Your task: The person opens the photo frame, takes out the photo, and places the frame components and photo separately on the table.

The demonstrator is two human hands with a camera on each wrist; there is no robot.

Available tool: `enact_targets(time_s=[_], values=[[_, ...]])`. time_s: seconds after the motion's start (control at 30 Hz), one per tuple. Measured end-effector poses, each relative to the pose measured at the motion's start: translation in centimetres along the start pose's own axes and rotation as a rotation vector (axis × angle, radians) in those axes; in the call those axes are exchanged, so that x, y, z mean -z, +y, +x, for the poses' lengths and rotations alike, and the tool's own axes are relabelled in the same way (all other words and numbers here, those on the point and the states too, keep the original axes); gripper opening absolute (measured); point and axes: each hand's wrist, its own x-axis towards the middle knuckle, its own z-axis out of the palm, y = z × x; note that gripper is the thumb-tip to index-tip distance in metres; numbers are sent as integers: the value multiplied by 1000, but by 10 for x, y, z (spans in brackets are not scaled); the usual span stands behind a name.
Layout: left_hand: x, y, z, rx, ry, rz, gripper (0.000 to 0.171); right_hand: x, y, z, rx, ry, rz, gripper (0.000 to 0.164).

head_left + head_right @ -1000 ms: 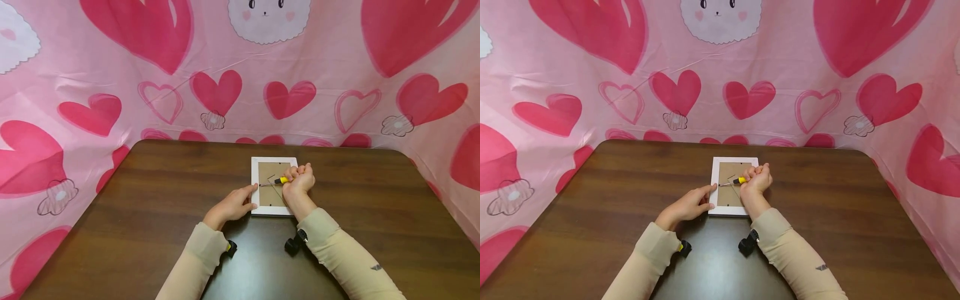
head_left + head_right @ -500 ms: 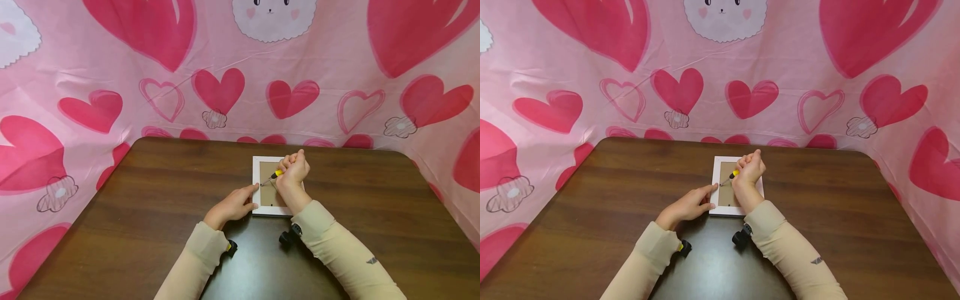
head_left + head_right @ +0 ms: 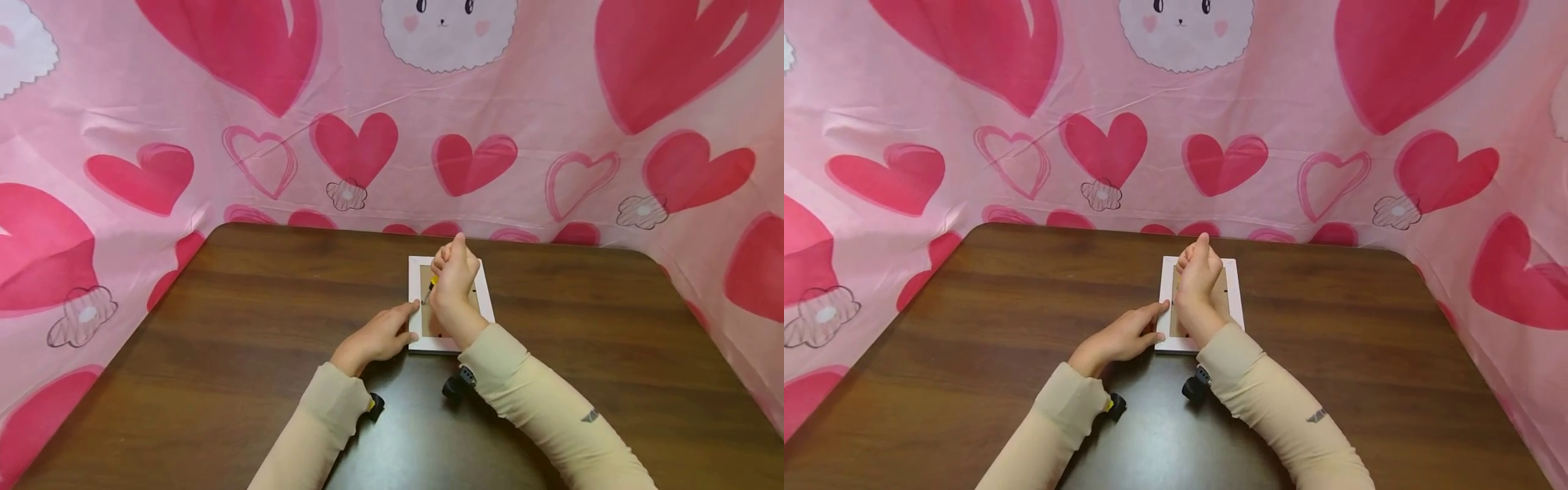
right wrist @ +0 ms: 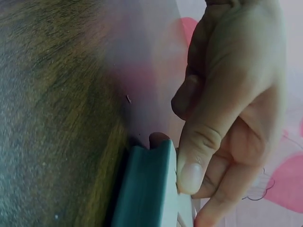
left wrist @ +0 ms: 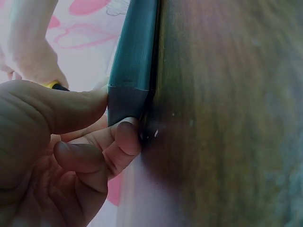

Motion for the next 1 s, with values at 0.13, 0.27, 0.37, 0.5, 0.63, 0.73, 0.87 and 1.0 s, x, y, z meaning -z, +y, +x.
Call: enact_targets(time_s=[0.13, 0.27, 0.37, 0.5, 0.63, 0.73, 0.87, 1.0], values=[[0, 0, -1, 1, -8, 3, 58, 0, 2, -3, 15, -23, -19, 56], [0, 0, -1, -3, -6, -4, 58, -1, 3, -4, 19, -37, -21, 56], [1, 0, -1, -10, 0, -8, 58, -2, 4, -3, 22, -43, -26, 57], [1, -1, -2, -10, 2, -15, 58, -5, 5, -3, 20, -47, -30, 57], [2, -1, -1, -15, 2, -13, 58, -7, 5, -3, 17, -69, -42, 58], [3, -1, -1, -18, 3, -9, 58, -8, 5, -3, 17, -87, -53, 59], [2, -2, -1, -16, -2, -6, 58, -6, 6, -2, 13, -81, -37, 59], [1, -3, -1, -25, -6, 0, 58, -4, 5, 0, 1, -61, -12, 58]])
